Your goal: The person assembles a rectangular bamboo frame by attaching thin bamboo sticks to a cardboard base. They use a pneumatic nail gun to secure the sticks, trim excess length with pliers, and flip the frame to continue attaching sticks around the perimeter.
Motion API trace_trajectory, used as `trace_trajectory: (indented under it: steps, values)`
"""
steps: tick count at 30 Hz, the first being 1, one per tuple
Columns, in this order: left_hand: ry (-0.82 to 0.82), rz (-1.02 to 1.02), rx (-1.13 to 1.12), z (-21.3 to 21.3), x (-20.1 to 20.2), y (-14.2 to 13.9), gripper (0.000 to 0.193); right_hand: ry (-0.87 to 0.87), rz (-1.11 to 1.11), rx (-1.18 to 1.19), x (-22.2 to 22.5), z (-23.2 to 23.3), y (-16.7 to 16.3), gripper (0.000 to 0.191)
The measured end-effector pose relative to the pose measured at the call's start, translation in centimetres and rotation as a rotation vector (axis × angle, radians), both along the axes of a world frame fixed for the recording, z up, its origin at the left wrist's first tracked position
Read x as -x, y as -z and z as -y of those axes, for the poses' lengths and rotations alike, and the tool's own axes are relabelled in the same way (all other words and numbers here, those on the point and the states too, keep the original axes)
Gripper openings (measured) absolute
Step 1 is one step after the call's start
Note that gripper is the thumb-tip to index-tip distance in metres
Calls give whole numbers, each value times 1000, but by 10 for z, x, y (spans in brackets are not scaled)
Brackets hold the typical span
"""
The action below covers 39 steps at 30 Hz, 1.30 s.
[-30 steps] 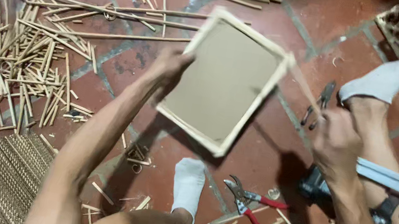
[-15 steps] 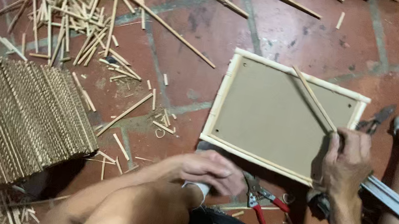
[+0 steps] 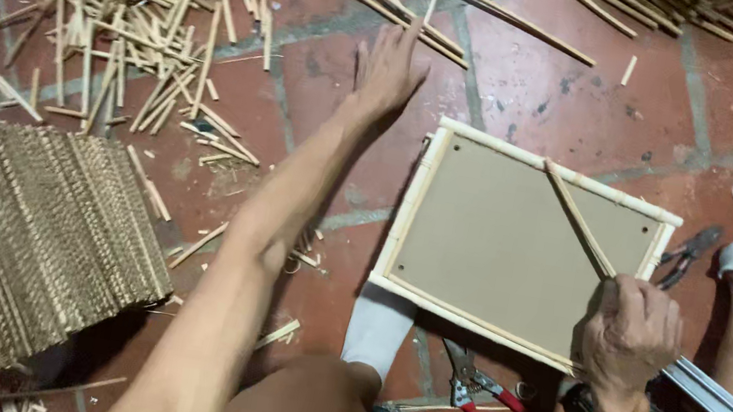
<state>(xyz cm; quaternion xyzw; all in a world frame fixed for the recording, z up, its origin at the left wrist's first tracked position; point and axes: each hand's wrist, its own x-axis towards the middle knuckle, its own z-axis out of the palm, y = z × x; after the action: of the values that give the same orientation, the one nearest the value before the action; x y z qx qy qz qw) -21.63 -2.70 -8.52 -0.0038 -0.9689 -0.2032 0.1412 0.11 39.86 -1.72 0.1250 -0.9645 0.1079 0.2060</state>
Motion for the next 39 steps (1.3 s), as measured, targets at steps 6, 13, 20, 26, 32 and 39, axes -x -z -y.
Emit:
trace_trajectory:
  steps: [6,13,20,26,32,39]
  values:
    - [196,330,-642,-56,-29,-17,35,-204,-13,-8,41,-5,-23,10]
    - [342,589,-1538,-39,-69,-39,33,-330,30,25,103,46,-19,8]
    - [39,706,-1574,-58,-109,-76,24,-157,64,261,77,69,-32,7]
    - [281,610,-954,-48,-88,-57,22,-25,-126,294,64,85,-24,10]
    - [414,501,-576,-58,-97,-90,20,-14,-76,432,66,75,-24,11]
    - [880,40,-456,-173,-80,-109,30,18,-24,552,68,70,-13,37]
